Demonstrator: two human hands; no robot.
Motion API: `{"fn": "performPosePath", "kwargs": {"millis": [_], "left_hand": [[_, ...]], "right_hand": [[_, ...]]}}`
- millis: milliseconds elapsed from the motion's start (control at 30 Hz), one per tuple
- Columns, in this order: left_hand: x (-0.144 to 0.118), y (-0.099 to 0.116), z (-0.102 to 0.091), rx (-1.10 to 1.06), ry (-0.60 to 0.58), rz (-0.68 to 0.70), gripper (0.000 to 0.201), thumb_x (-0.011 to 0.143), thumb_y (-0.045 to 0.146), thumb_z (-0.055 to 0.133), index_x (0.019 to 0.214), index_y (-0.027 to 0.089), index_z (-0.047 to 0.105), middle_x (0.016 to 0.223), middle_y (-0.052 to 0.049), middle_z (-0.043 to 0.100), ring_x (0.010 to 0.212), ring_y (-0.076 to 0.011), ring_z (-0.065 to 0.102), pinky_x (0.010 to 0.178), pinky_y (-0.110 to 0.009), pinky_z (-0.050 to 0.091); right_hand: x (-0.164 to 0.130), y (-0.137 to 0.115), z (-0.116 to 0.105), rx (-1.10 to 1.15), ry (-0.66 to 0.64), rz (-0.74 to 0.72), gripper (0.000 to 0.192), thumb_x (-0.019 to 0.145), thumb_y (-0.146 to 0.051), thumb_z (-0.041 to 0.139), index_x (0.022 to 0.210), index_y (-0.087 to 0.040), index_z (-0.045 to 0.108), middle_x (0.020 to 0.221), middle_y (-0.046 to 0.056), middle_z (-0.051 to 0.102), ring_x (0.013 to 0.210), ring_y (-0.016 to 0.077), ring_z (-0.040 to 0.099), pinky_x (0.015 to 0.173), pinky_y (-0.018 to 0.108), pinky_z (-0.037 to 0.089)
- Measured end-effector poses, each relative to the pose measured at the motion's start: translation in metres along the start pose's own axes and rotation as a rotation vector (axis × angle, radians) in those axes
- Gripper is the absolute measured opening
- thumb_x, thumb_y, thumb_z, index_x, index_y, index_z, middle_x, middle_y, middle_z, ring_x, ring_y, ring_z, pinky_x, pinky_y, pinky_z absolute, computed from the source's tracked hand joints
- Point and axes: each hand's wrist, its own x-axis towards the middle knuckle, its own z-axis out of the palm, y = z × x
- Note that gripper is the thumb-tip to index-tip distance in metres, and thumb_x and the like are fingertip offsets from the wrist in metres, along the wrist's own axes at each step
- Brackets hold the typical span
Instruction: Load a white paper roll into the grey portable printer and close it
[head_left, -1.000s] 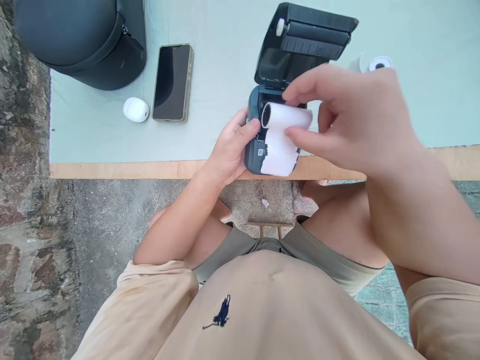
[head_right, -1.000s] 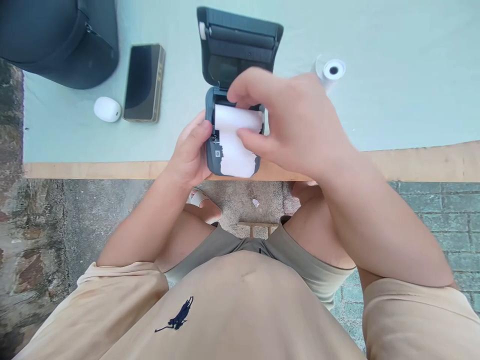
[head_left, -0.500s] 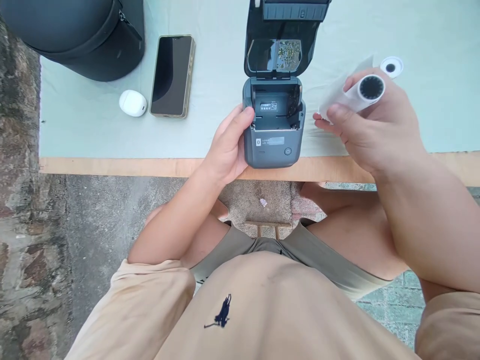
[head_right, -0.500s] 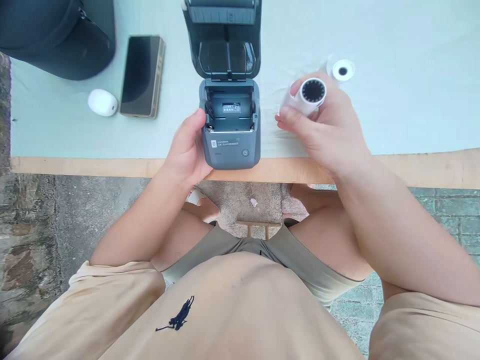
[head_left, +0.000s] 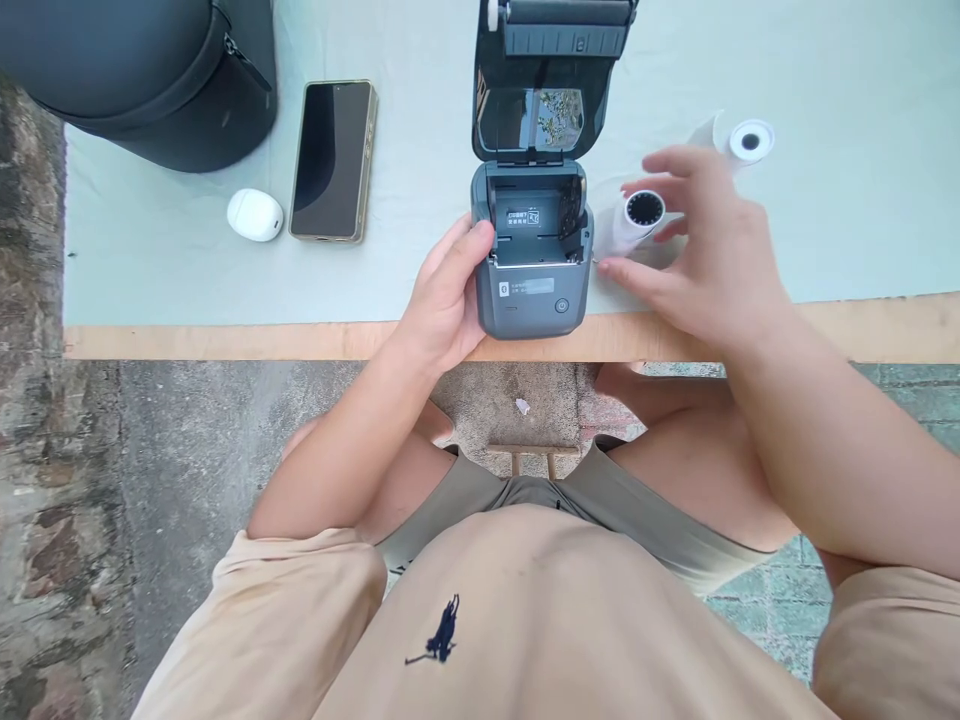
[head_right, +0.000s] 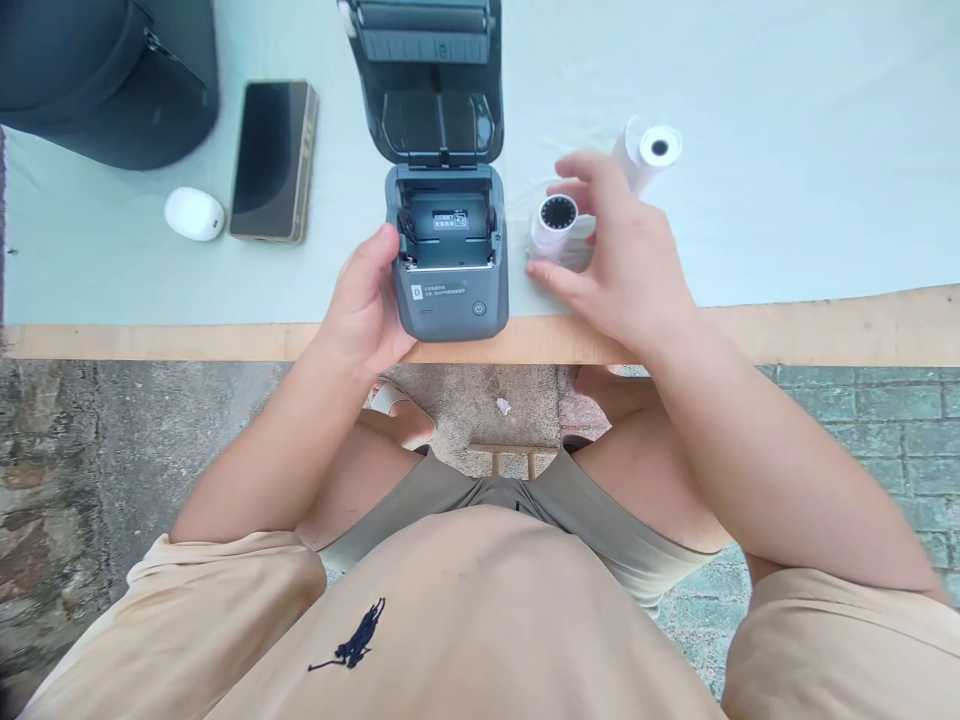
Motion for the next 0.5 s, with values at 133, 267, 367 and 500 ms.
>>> {"fn": "performPosePath", "kwargs": {"millis": [133, 267, 367, 500], "left_hand": [[0.000, -0.001, -0.001, -0.012, 0.020, 0.011, 0.032, 0.100, 0.049, 0.068, 0.113, 0.021, 0.076, 0.124, -0.006, 0.083, 0.152, -0.0331, 0.062, 0.125, -0.048, 0.058], [0.000, -0.001, -0.001, 0.001, 0.012, 0.007, 0.032, 0.099, 0.051, 0.069, 0.110, 0.022, 0.075, 0.125, -0.005, 0.083, 0.152, -0.0333, 0.062, 0.124, -0.048, 0.059], [-0.001, 0.000, -0.001, 0.021, 0.012, 0.010, 0.029, 0.101, 0.049, 0.066, 0.108, 0.022, 0.075, 0.125, -0.004, 0.082, 0.151, -0.0330, 0.062, 0.122, -0.046, 0.060], [-0.001, 0.000, -0.001, 0.021, -0.002, 0.018, 0.028, 0.103, 0.045, 0.060, 0.105, 0.021, 0.075, 0.123, -0.005, 0.082, 0.153, -0.0319, 0.060, 0.124, -0.045, 0.059]], "right_hand": [[-0.001, 0.010, -0.025, 0.103, 0.430, -0.240, 0.043, 0.086, -0.029, 0.074, 0.128, -0.028, 0.067, 0.116, 0.008, 0.075, 0.096, 0.0233, 0.074, 0.068, 0.037, 0.049], [0.013, 0.041, -0.031, -0.169, 0.356, -0.082, 0.063, 0.079, -0.026, 0.080, 0.138, -0.026, 0.059, 0.141, 0.013, 0.063, 0.119, 0.0284, 0.068, 0.077, 0.041, 0.051], [0.024, 0.052, -0.020, -0.214, 0.168, 0.108, 0.074, 0.071, -0.016, 0.084, 0.139, -0.022, 0.056, 0.141, 0.019, 0.054, 0.134, 0.0316, 0.057, 0.094, 0.046, 0.055], [0.030, 0.047, -0.011, -0.151, 0.155, 0.174, 0.067, 0.075, -0.006, 0.072, 0.137, -0.026, 0.056, 0.134, 0.014, 0.057, 0.122, 0.0244, 0.061, 0.093, 0.042, 0.054]]}}
